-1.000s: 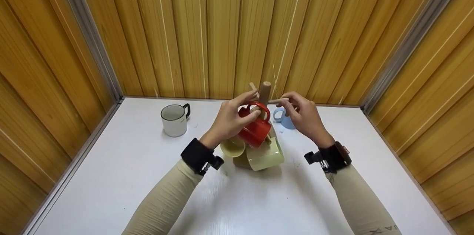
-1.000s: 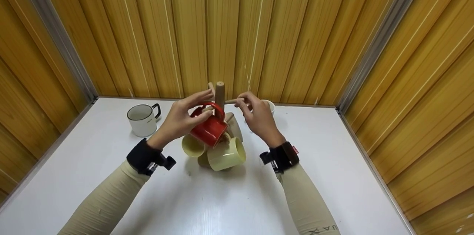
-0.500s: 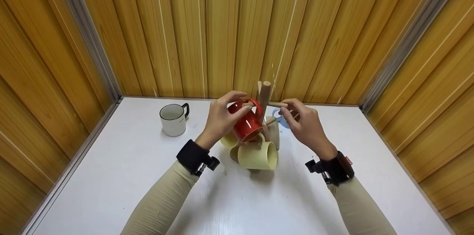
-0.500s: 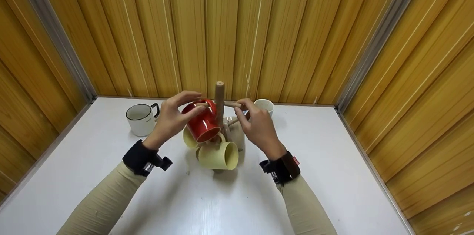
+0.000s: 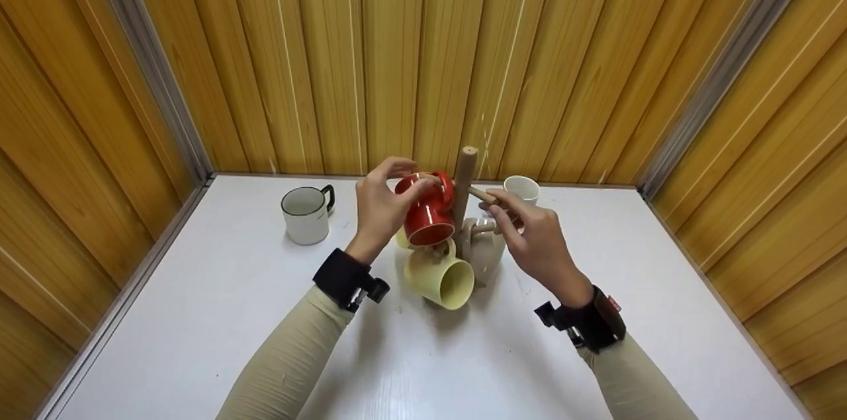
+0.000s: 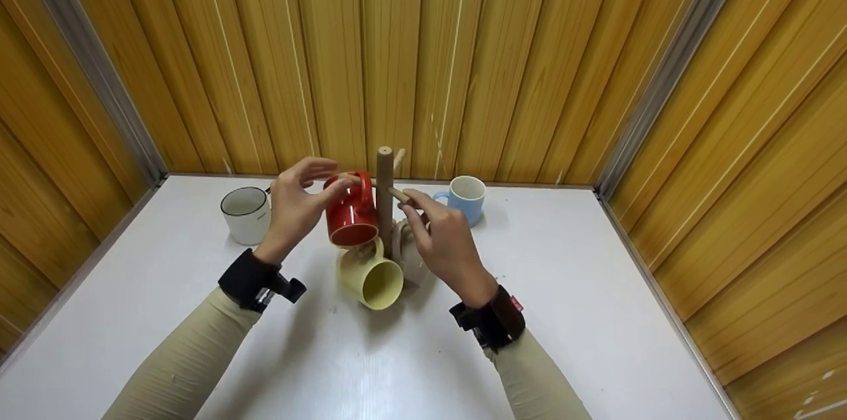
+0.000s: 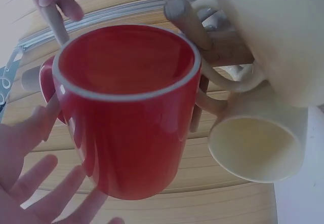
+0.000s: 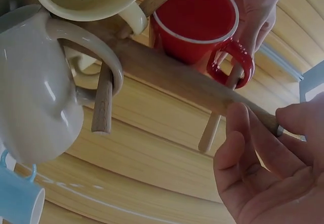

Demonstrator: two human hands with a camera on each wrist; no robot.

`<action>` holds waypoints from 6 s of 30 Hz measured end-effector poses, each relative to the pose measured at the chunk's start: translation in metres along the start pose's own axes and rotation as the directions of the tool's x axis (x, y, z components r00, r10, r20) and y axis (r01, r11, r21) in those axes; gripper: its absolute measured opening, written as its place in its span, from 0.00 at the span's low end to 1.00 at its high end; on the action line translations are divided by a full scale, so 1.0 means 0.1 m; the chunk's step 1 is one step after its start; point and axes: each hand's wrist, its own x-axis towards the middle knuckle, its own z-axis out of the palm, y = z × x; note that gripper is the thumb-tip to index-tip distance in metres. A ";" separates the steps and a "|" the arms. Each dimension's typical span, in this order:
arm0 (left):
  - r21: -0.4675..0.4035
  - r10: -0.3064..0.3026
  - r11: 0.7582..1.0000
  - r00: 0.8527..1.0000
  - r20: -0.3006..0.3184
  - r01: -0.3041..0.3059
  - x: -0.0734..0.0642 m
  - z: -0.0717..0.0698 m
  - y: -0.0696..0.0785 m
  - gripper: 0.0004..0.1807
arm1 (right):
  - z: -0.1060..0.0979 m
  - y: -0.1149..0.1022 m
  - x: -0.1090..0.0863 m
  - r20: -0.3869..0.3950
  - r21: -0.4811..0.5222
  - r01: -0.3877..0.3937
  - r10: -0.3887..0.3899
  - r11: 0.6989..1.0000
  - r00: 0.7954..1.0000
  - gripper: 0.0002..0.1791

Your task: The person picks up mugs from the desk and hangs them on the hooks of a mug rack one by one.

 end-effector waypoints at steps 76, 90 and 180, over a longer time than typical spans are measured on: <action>0.142 0.087 0.986 0.995 0.039 -0.092 -0.94 -0.62 -0.25 0.21 | 0.13 1.70 0.18 0.223 -0.369 -0.301 0.398 0.879 0.890 0.29; 0.117 0.068 0.990 0.996 0.049 -0.074 -1.10 -0.60 -0.14 0.21 | 0.04 2.10 0.17 0.425 -0.435 -0.357 0.538 0.827 0.728 0.43; -0.125 0.140 0.985 0.979 0.146 -0.122 -1.32 -0.18 -0.09 0.15 | -0.61 0.92 -0.30 -0.020 -0.119 -0.171 0.170 0.978 0.985 0.41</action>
